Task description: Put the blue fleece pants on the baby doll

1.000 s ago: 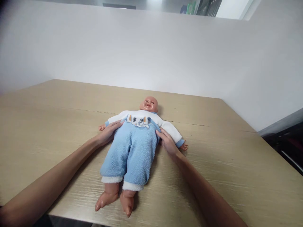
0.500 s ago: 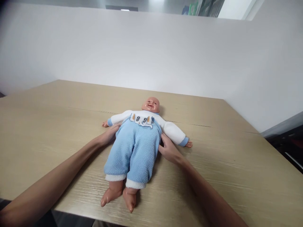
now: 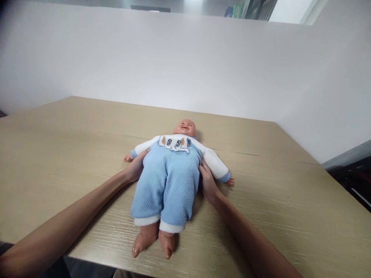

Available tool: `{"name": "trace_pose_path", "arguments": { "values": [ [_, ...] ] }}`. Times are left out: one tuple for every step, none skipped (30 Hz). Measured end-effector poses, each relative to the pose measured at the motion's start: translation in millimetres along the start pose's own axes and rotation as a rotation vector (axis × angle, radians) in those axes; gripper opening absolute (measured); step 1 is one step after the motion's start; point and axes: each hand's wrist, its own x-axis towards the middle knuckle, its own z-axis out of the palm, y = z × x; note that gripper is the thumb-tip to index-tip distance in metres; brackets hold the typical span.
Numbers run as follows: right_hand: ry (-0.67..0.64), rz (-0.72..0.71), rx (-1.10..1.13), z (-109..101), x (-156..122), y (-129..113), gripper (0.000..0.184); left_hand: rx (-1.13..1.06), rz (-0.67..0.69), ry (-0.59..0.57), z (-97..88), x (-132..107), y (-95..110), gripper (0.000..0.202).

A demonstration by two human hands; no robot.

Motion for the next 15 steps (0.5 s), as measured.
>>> {"name": "trace_pose_path", "arguments": {
  "values": [
    [-0.001,-0.017,0.000,-0.2,0.5,-1.4,0.044,0.011,0.033,-0.014,-1.9,1.1,0.4,0.027],
    [-0.006,-0.037,-0.004,-0.8,0.9,-2.7,0.042,0.014,0.057,-0.027,-3.7,2.0,1.5,0.026],
    [-0.012,-0.057,-0.008,-1.8,1.2,-4.1,0.039,0.017,0.076,-0.039,-5.0,2.5,3.1,0.024],
    [-0.018,-0.076,-0.006,-3.1,1.4,-5.8,0.036,0.024,0.094,-0.053,-5.9,2.6,5.2,0.022],
    [-0.028,-0.091,0.000,-4.8,1.5,-7.9,0.032,0.033,0.113,-0.071,-6.1,2.4,7.6,0.021],
    [-0.040,-0.101,0.003,-6.8,1.7,-10.6,0.029,0.045,0.135,-0.094,-5.8,1.9,10.3,0.022],
    [-0.051,-0.106,-0.002,-8.9,1.9,-13.6,0.025,0.060,0.163,-0.118,-5.1,1.3,13.0,0.025],
    [-0.056,-0.106,-0.016,-10.8,2.5,-17.0,0.021,0.081,0.193,-0.134,-3.9,0.7,15.6,0.028],
    [-0.056,-0.106,-0.036,-12.3,3.4,-20.5,0.019,0.110,0.223,-0.137,-2.5,0.0,17.9,0.030],
    [-0.057,-0.107,-0.055,-12.9,4.9,-23.8,0.017,0.148,0.248,-0.129,-1.0,-0.4,19.9,0.030],
    [-0.057,-0.112,-0.070,-12.6,6.9,-26.5,0.018,0.194,0.273,-0.111,0.5,-0.7,21.6,0.030],
    [-0.057,-0.120,-0.074,-11.3,9.7,-28.5,0.021,0.239,0.295,-0.090,1.8,-0.8,22.9,0.029],
    [-0.052,-0.127,-0.071,-9.4,13.2,-29.5,0.024,0.271,0.314,-0.070,2.8,-0.5,23.9,0.028],
    [-0.044,-0.129,-0.066,-7.1,17.1,-29.4,0.026,0.296,0.332,-0.056,3.3,0.0,24.5,0.026],
    [-0.032,-0.124,-0.064,-5.1,21.2,-28.6,0.027,0.323,0.353,-0.045,3.2,0.8,24.8,0.024]
  ]
}}
